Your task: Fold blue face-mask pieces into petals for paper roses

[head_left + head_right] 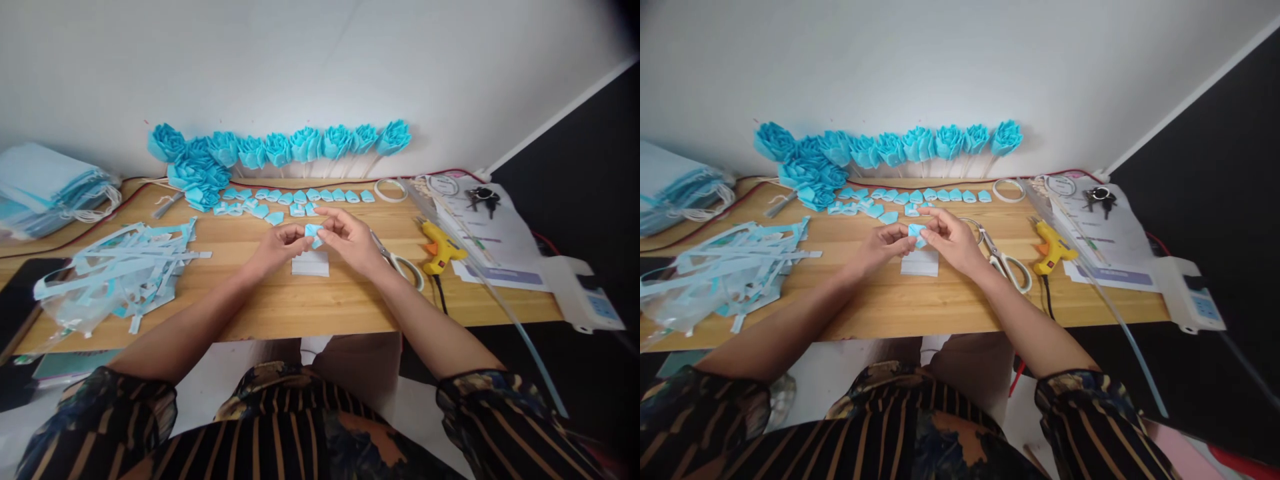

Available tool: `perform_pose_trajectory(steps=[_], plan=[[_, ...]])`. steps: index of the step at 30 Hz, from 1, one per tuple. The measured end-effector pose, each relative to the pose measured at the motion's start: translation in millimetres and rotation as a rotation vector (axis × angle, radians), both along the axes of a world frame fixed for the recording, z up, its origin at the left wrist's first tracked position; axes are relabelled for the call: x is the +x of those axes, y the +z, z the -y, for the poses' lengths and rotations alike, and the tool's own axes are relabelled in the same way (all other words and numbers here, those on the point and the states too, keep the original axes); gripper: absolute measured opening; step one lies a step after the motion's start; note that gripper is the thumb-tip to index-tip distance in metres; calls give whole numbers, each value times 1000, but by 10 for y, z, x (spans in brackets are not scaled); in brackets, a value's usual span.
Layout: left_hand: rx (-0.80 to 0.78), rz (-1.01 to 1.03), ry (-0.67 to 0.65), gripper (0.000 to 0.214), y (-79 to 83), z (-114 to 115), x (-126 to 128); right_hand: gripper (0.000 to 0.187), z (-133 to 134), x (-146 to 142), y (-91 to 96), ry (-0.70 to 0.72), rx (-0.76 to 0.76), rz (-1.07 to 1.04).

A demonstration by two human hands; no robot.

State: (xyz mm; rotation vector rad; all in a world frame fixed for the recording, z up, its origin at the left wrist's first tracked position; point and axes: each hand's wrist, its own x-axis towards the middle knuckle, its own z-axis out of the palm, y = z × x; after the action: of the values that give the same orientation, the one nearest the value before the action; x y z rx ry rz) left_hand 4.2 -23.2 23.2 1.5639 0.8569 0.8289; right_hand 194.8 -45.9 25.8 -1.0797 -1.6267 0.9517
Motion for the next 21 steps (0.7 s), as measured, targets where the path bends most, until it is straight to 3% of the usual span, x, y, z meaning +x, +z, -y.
perform_pose_trajectory(steps=[4,8,11,14,21], plan=[[-4,-30,59,31,-49,-36,-7,38,-86,104,15,-45,43,5],[-13,13,128,31,-108,-88,-29,34,-184,462,158,-352,128,10],[-14,45,170,31,-108,-97,-34,29,-136,752,204,-491,136,287],[-31,59,184,30,-72,-75,-26,24,6,902,127,-532,125,655],[-34,99,172,28,-13,-29,-24,16,183,805,-66,-523,112,1033]])
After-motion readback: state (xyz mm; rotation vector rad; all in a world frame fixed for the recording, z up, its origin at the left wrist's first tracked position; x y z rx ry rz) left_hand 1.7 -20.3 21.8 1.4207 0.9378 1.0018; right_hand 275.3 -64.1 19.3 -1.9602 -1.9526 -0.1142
